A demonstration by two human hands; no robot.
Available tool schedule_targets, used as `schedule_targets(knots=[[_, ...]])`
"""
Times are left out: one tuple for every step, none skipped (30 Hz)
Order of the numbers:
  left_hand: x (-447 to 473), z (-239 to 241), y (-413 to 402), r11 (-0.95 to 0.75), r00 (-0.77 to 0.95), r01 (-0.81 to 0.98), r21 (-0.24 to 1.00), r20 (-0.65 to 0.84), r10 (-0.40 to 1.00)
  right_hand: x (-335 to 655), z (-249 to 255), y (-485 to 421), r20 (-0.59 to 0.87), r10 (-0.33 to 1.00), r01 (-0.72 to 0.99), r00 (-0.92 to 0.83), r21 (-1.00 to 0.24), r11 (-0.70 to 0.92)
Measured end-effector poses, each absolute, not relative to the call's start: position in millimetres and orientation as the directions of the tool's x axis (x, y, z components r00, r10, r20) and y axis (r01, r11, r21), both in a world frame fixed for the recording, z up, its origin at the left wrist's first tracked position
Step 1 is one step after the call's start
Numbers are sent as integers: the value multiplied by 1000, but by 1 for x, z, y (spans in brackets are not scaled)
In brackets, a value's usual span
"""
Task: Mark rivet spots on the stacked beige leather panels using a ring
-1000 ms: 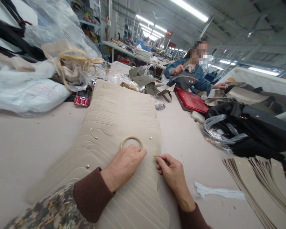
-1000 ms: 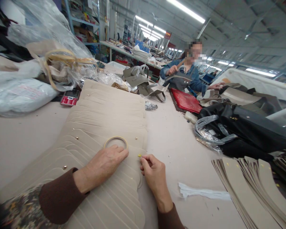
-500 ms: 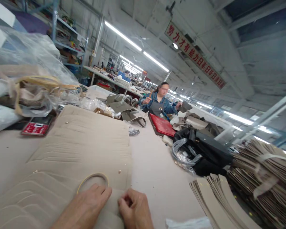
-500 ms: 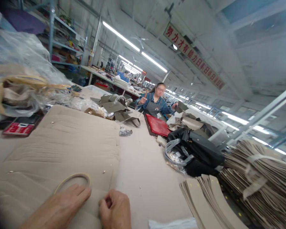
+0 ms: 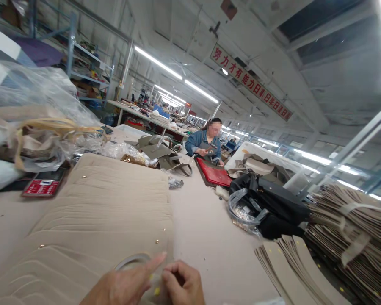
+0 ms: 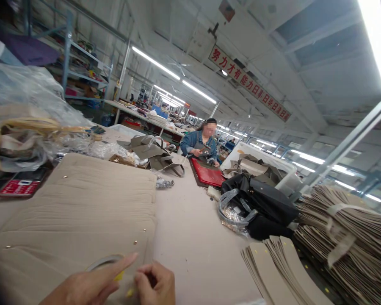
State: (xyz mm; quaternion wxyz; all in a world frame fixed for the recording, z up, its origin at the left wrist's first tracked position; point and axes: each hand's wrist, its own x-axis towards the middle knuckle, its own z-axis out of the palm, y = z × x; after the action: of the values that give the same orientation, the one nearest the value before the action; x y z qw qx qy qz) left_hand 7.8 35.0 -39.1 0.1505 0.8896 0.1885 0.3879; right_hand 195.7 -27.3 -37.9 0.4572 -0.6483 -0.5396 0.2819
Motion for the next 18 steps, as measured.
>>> schedule_targets(knots=[[8, -36, 32, -878, 608, 249, 409, 640, 470, 195, -30, -30, 139, 959, 395, 245, -918, 32], [8, -32, 29, -872, 579, 279, 403, 653, 487, 193, -22, -33, 149, 960, 357, 237, -932, 56], [7, -28, 26, -872, 596, 295, 391, 638, 488, 191, -15, -36, 176, 960, 346, 220, -934, 92], [7, -24, 24, -866, 612, 315, 388, 615, 498, 190, -9, -38, 196, 963, 352, 183, -928, 122], [7, -20, 22, -861, 621, 325, 392, 598, 507, 188, -5, -40, 218, 967, 358, 133, -920, 158], [7, -17, 21, -855, 647, 323, 405, 565, 512, 187, -2, -41, 237, 967, 363, 93, -912, 189], [7, -13, 20, -846, 660, 329, 420, 539, 524, 186, -1, -42, 252, 965, 377, 68, -902, 209], [7, -11, 19, -833, 675, 337, 439, 505, 539, 185, 0, -43, 267, 963, 392, 47, -891, 228], [7, -9, 18, -820, 691, 346, 455, 468, 551, 184, 0, -44, 283, 959, 408, 30, -879, 247], [7, -7, 18, -809, 701, 358, 465, 439, 562, 183, -1, -44, 305, 952, 426, 17, -864, 269], [6, -7, 17, -801, 711, 370, 470, 412, 570, 183, -2, -44, 330, 944, 444, 5, -847, 293], [6, -7, 16, -796, 718, 381, 470, 393, 575, 182, -2, -44, 354, 935, 465, -7, -827, 317], [6, -8, 16, -794, 722, 387, 468, 381, 577, 181, -3, -44, 378, 925, 487, -20, -805, 339], [6, -8, 15, -795, 727, 389, 466, 375, 576, 181, -4, -43, 402, 915, 512, -32, -780, 361], [6, -9, 15, -796, 731, 386, 467, 371, 572, 180, -4, -43, 425, 904, 539, -44, -752, 379], [6, -9, 14, -797, 735, 380, 470, 369, 568, 180, -5, -42, 446, 893, 570, -54, -721, 394], [6, -9, 14, -796, 740, 374, 477, 363, 566, 179, -6, -42, 468, 882, 603, -59, -687, 405], [6, -8, 14, -789, 746, 375, 486, 348, 568, 178, -7, -41, 491, 869, 637, -59, -652, 411]])
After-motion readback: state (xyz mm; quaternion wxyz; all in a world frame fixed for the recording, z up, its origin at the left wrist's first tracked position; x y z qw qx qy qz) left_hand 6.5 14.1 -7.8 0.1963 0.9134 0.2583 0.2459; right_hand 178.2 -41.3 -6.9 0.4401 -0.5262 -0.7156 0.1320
